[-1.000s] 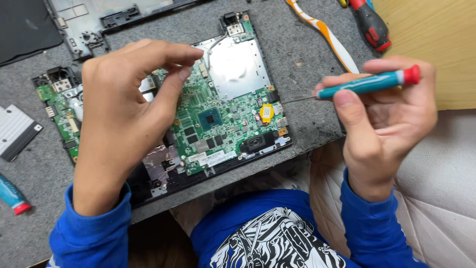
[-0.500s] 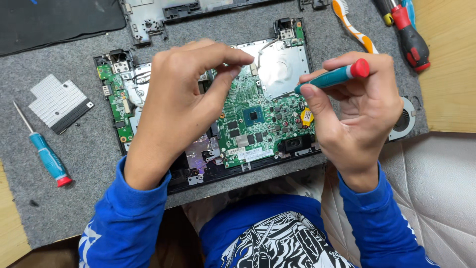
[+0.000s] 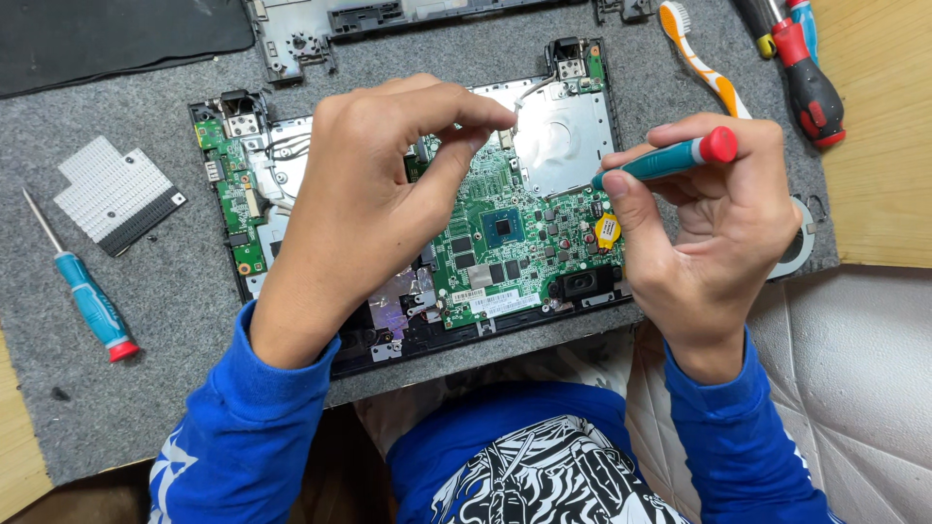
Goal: The person cleans the exposed motherboard and internal components of a disassembled laptop using a toothbrush and a screwdriver. They brush various areas of the circuit board and use the screwdriver to manipulate small parts and connectors.
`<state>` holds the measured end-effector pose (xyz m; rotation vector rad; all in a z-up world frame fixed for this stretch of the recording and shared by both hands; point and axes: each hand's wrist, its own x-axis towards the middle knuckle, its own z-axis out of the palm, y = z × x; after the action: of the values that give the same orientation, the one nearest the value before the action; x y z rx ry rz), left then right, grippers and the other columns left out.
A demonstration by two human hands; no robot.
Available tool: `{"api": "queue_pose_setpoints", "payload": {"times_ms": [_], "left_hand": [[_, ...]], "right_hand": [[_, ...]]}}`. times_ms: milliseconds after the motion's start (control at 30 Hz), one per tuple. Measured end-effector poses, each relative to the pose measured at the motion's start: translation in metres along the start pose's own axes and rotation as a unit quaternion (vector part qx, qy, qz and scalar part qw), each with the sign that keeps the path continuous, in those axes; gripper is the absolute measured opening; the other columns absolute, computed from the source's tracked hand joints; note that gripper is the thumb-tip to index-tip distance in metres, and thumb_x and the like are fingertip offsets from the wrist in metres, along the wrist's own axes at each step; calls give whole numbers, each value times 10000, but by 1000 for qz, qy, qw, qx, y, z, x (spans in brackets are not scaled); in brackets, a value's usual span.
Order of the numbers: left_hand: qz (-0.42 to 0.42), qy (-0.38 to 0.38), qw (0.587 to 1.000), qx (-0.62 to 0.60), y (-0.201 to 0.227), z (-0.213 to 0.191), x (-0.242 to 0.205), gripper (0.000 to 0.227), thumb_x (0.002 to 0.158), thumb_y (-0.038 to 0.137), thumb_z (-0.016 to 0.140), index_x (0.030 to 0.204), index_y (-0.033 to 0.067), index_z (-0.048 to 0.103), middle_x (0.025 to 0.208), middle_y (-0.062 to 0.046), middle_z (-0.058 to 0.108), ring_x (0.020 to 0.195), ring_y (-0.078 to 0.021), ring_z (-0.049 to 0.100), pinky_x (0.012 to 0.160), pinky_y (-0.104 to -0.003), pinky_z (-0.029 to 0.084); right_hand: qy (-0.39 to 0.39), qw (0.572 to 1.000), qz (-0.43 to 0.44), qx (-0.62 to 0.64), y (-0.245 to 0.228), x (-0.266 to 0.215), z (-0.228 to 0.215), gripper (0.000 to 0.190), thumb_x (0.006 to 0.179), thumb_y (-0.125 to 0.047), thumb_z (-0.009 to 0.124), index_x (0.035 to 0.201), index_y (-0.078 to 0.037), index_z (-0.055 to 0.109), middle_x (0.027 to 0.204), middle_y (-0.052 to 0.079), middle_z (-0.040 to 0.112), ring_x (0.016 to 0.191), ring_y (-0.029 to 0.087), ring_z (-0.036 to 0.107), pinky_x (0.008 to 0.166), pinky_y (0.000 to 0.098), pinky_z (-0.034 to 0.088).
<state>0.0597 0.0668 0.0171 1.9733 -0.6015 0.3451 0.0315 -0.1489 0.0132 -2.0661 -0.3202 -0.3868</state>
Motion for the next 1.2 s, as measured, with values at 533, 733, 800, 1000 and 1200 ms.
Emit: {"api": "queue_pose_setpoints", "payload": {"times_ms": [533, 733, 800, 1000, 1200], "left_hand": [[33, -102, 991, -75, 20, 17, 7, 428, 1105, 112, 631, 1489, 151, 448, 1140, -48, 770, 967, -233, 654, 937, -341, 478], [97, -50, 990, -92, 24, 28, 21, 231, 900, -6, 595, 1114, 81, 585, 1018, -29, 722, 918, -268, 736, 810, -369, 524], [98, -13, 993, -66, 27, 32, 22, 201, 806, -22, 619, 967, 89, 574, 841, 10, 698, 774, -238, 682, 734, -373, 468], [27, 77, 997, 3, 40, 51, 24, 301, 819, 61, 670, 828, 89, 371, 673, -60, 468, 628, -324, 458, 806, -394, 407], [6, 108, 993, 38, 46, 57, 22, 258, 871, 52, 667, 860, 70, 410, 735, -81, 515, 724, -342, 499, 793, -416, 401]], "right_hand": [[-95, 978, -96, -158, -9, 12, -8, 109, 942, 53, 616, 1051, 54, 624, 957, 120, 708, 791, 186, 683, 769, 300, 504], [-75, 991, -55, -97, -1, 12, -4, 245, 870, 166, 615, 1108, 121, 650, 871, 75, 546, 841, 99, 442, 774, 254, 523], [-78, 996, 3, -43, 2, 11, -4, 214, 841, 149, 586, 815, -16, 452, 772, 7, 343, 766, 90, 306, 647, 237, 330], [-138, 988, -5, -65, 3, 21, -14, 157, 886, -5, 559, 782, -41, 447, 780, -33, 276, 747, 105, 230, 605, 296, 229], [-72, 995, -26, -61, 5, 24, -13, 150, 909, 178, 598, 1015, 80, 638, 939, 99, 611, 900, 114, 512, 851, 262, 501]]}}
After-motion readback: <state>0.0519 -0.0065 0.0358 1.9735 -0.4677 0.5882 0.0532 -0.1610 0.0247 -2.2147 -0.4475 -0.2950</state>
